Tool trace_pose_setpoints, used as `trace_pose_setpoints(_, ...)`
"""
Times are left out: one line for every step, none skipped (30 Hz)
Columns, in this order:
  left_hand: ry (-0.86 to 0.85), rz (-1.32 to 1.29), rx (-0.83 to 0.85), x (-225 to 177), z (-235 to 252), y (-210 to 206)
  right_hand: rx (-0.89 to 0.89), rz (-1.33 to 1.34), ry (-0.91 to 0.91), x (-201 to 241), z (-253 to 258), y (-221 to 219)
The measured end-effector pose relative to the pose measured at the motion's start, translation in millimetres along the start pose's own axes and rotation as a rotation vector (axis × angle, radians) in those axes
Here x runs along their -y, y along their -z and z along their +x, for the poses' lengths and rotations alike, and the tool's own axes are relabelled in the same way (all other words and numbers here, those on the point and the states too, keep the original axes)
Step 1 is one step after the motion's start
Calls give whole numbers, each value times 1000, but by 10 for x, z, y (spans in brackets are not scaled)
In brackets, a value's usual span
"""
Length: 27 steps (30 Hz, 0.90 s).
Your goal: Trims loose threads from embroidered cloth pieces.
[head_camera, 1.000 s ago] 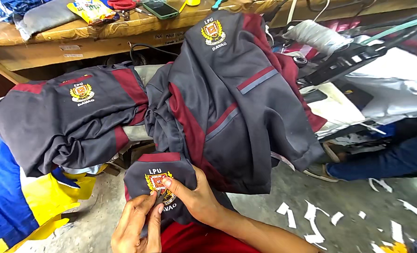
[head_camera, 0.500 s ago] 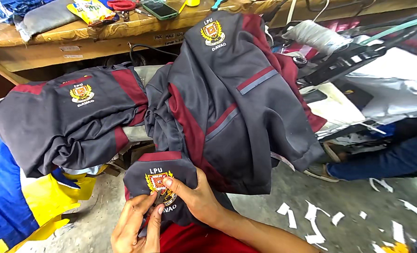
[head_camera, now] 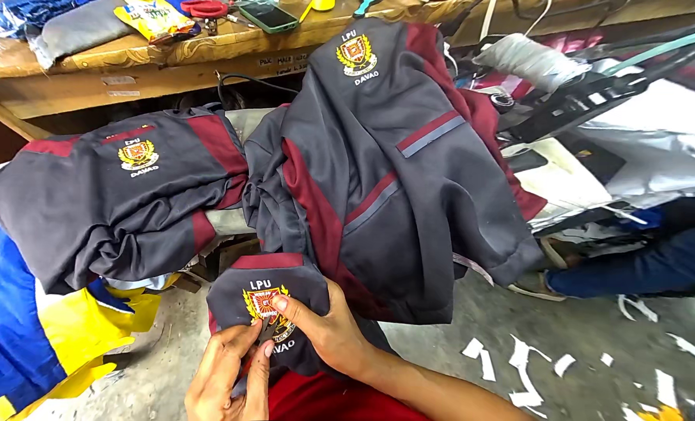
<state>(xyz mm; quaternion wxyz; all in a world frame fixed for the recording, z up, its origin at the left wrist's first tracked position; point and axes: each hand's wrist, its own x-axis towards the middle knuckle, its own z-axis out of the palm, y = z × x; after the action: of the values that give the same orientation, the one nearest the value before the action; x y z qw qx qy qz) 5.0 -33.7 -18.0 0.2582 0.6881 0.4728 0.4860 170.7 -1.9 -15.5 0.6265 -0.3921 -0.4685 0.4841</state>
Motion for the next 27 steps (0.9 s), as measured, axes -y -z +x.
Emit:
trace_pose_setpoints(0,13,2,-8,-2,2,-4,-9,8,-2,-4,-1)
trace_pose_setpoints(-2,27,4,-16,0,6,-7,-24,17,-4,-6,-3)
trace_pose_setpoints(-3,36,6,-22,1,9,-8,-42,25,-6,-8,-4)
trace_pose_setpoints(-3,41,9,-26,1,11,-6,-54,33,-9,-11,-3)
trace_pose_setpoints(-2,43,11,-31,2,13,-7,-60,38,-10,-13,-3)
trace_pose_setpoints(-3,47,11,-34,2,14,-8,-64,39,-9,-15,-4)
trace_pose_setpoints(-3,50,9,-36,1,16,-9,-66,35,-8,-17,-7)
trace_pose_setpoints(-5,50,9,-36,0,18,-10,-62,33,-6,-17,-8)
trace_pose_setpoints(-5,49,10,-35,0,19,-8,-57,32,-3,-15,-8)
trace_pose_setpoints(-4,48,11,-35,0,19,-4,-52,31,-1,-12,-6)
trace_pose_setpoints(-2,48,12,-33,-3,19,-2,-50,31,-2,-11,-3)
trace_pose_setpoints(-1,46,11,-32,-7,19,-3,-48,27,-1,-12,-4)
trace_pose_setpoints(1,43,11,-31,-9,19,-6,-47,18,2,-12,-6)
trace_pose_setpoints(1,39,11,-29,-9,17,-9,-45,13,2,-11,-7)
trace_pose_setpoints(2,41,10,-28,-12,16,-11,-43,12,0,-12,-7)
trace_pose_setpoints(3,44,7,-26,-15,14,-9,-43,14,-2,-16,-6)
trace_pose_setpoints(5,48,7,-29,-16,12,-5,-49,19,-5,-21,-4)
trace_pose_setpoints(7,52,7,-34,-16,11,1,-60,31,-8,-25,-3)
trace_pose_setpoints(12,56,9,-44,-17,12,4,-75,47,-13,-30,-2)
trace_pose_setpoints(17,62,11,-52,-17,11,6,-90,63,-21,-35,0)
trace_pose_setpoints(23,65,13,-56,-17,12,7,-104,75,-26,-39,0)
trace_pose_setpoints(30,59,11,-58,-15,10,6,-117,82,-27,-42,-2)
trace_pose_setpoints(36,41,5,-51,-16,2,3,-117,84,-25,-41,-5)
trace_pose_setpoints(38,16,-3,-37,-19,-9,1,-103,78,-24,-38,-7)
trace_pose_setpoints(36,-6,-12,-21,-22,-20,2,-79,60,-18,-32,-7)
trace_pose_setpoints(29,-24,-20,-3,-25,-33,0,-52,36,-9,-25,-8)
trace_pose_setpoints(20,-38,-29,14,-28,-47,-5,-25,13,-1,-20,-9)
